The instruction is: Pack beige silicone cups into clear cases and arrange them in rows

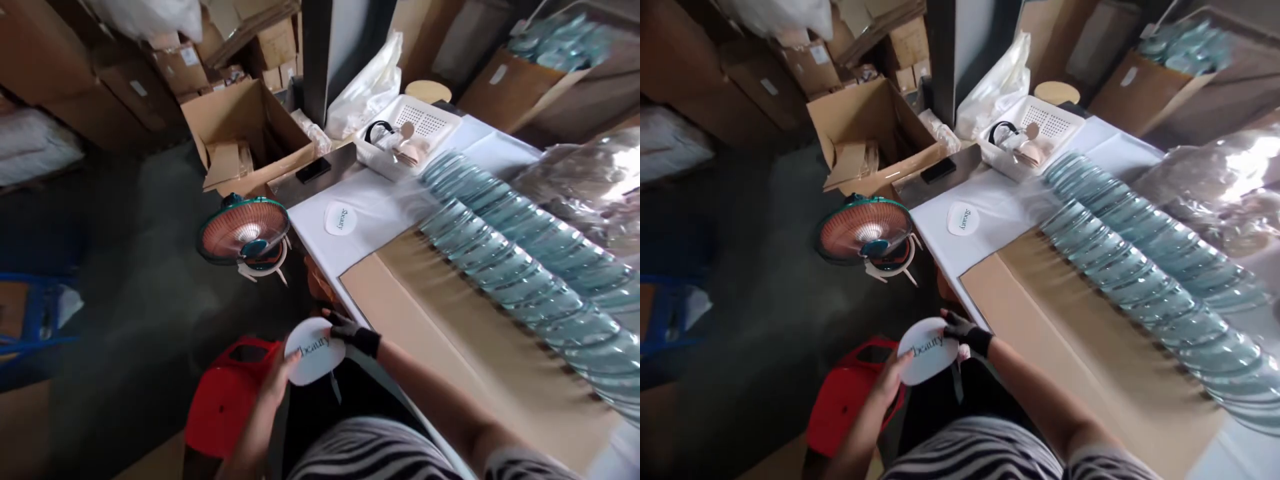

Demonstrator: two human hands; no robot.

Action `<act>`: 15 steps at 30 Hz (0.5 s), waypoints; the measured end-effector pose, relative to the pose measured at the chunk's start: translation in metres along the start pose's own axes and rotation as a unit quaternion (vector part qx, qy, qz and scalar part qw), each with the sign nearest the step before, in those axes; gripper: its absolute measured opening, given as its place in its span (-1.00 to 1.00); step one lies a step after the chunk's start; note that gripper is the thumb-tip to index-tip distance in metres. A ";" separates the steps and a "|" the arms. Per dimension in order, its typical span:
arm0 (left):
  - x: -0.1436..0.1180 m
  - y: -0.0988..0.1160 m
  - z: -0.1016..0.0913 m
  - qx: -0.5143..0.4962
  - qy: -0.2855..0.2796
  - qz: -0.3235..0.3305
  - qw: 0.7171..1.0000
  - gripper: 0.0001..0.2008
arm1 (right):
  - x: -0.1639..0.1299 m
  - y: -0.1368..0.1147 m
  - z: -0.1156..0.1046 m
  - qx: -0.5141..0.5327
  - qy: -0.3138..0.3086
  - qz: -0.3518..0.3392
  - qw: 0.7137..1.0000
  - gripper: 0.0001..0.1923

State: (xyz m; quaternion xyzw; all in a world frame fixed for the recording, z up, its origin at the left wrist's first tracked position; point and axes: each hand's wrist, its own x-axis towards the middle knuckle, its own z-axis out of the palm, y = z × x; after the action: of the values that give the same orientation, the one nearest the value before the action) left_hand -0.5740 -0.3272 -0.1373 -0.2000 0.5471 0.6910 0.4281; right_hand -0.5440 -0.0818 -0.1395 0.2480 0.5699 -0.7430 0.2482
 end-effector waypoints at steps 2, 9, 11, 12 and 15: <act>0.012 0.055 0.015 0.045 -0.060 -0.004 0.997 -0.08 | -0.008 -0.043 -0.016 -0.005 -0.031 -0.014 0.999 -0.11; 0.090 0.200 0.086 0.095 -0.150 -0.030 0.984 -0.19 | -0.019 -0.107 -0.014 0.128 -0.018 -0.054 0.990 -0.19; 0.116 0.217 0.111 0.068 -0.141 0.021 0.987 -0.22 | -0.004 -0.115 -0.006 0.191 0.080 -0.099 0.973 -0.27; 0.127 0.223 0.125 0.063 -0.142 0.052 0.986 -0.22 | 0.006 -0.121 -0.003 0.219 0.129 -0.125 0.959 -0.30; 0.157 0.239 0.166 0.073 -0.161 0.133 0.975 -0.20 | 0.040 -0.149 -0.002 0.277 0.251 -0.186 0.909 -0.34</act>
State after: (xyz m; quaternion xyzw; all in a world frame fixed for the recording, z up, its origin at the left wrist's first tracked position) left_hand -0.8231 -0.1230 -0.0609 0.0197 0.5416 0.7232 0.4280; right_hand -0.6712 -0.0491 -0.0585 0.3750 0.4207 -0.8166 -0.1241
